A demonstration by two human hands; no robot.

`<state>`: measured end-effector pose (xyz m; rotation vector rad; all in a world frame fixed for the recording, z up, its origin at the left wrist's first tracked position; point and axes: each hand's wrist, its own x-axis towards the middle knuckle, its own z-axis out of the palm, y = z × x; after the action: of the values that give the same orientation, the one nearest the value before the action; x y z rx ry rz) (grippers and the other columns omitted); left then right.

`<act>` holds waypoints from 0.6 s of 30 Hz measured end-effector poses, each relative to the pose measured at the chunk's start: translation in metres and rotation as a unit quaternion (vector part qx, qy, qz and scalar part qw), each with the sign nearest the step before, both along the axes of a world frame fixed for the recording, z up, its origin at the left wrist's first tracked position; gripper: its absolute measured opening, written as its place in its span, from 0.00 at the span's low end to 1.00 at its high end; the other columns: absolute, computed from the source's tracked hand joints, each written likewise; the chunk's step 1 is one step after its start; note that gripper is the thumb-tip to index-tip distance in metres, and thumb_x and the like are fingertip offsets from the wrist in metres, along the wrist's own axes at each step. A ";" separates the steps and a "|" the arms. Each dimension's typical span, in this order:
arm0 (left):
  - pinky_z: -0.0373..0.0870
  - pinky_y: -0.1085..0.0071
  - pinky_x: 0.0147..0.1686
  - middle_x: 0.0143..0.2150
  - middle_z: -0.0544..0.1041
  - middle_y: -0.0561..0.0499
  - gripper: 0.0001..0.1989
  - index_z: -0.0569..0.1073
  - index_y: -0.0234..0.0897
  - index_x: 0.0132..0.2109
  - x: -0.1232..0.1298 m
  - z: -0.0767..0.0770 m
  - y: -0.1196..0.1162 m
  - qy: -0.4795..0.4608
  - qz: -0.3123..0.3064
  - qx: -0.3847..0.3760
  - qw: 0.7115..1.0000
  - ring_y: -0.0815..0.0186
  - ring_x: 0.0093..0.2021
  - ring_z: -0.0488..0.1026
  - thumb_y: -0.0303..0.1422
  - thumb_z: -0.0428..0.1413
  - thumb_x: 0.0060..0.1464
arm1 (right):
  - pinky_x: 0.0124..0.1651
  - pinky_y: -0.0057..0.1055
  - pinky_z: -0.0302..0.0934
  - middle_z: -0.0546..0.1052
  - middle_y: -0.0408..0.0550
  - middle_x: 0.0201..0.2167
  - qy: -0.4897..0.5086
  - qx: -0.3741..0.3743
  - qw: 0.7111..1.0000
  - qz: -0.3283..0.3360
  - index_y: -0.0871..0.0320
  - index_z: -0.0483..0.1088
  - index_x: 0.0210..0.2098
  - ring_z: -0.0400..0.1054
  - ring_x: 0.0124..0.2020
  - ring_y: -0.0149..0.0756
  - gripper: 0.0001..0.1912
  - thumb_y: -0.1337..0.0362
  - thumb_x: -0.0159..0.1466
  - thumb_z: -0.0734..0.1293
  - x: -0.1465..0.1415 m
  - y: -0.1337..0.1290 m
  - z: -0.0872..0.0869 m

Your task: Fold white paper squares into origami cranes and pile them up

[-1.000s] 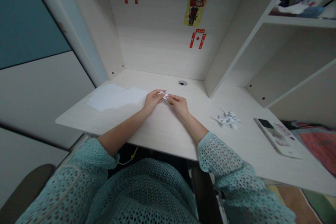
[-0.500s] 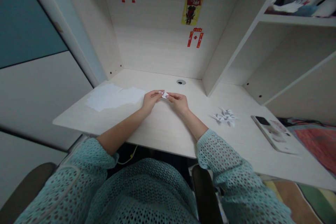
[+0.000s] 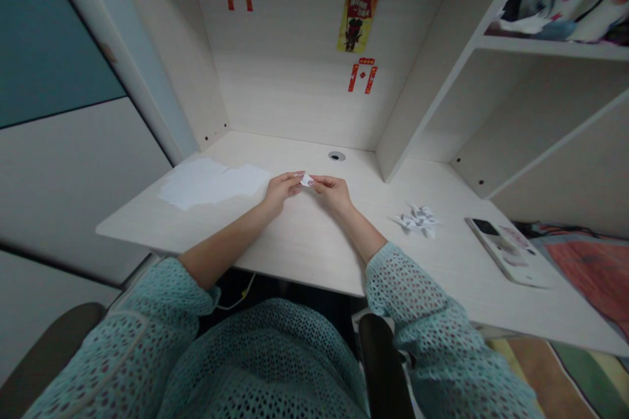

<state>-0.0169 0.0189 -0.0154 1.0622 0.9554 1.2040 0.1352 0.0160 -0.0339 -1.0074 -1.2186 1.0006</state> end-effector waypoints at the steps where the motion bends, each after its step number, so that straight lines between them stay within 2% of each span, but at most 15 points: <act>1: 0.67 0.72 0.36 0.40 0.77 0.45 0.18 0.77 0.36 0.38 0.000 0.000 0.000 -0.001 0.000 0.000 1.000 0.64 0.38 0.73 0.39 0.64 0.38 | 0.37 0.32 0.64 0.80 0.47 0.30 -0.003 0.005 1.000 -0.001 0.58 0.78 0.31 0.70 0.30 0.34 0.16 0.56 0.44 0.73 0.000 0.000 0.001; 10: 0.68 0.70 0.39 0.41 0.77 0.44 0.18 0.77 0.37 0.40 -0.001 -0.002 0.002 -0.011 -0.023 -0.003 1.000 0.65 0.39 0.74 0.39 0.63 0.40 | 0.40 0.33 0.64 0.80 0.48 0.32 -0.011 0.024 1.000 -0.001 0.57 0.77 0.32 0.72 0.33 0.35 0.16 0.56 0.46 0.72 0.003 0.002 -0.001; 16: 0.68 0.69 0.41 0.42 0.77 0.42 0.22 0.76 0.35 0.41 -0.003 0.003 0.003 -0.023 -0.037 -0.014 0.999 0.63 0.40 0.74 0.48 0.58 0.46 | 0.39 0.33 0.63 0.80 0.48 0.31 -0.014 0.017 1.000 -0.015 0.58 0.78 0.32 0.71 0.31 0.35 0.15 0.57 0.46 0.72 0.006 0.000 0.001; 18: 0.69 0.69 0.41 0.42 0.77 0.43 0.23 0.76 0.35 0.43 -0.002 0.004 0.002 -0.016 -0.032 0.002 0.999 0.63 0.41 0.74 0.48 0.59 0.45 | 0.38 0.34 0.63 0.80 0.48 0.30 -0.007 0.009 1.000 -0.023 0.58 0.77 0.32 0.70 0.30 0.35 0.16 0.56 0.46 0.72 0.006 0.000 0.002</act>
<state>-0.0191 0.0206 -0.0113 1.0665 0.8886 1.1683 0.1414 0.0159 -0.0323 -1.0249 -1.2089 0.9462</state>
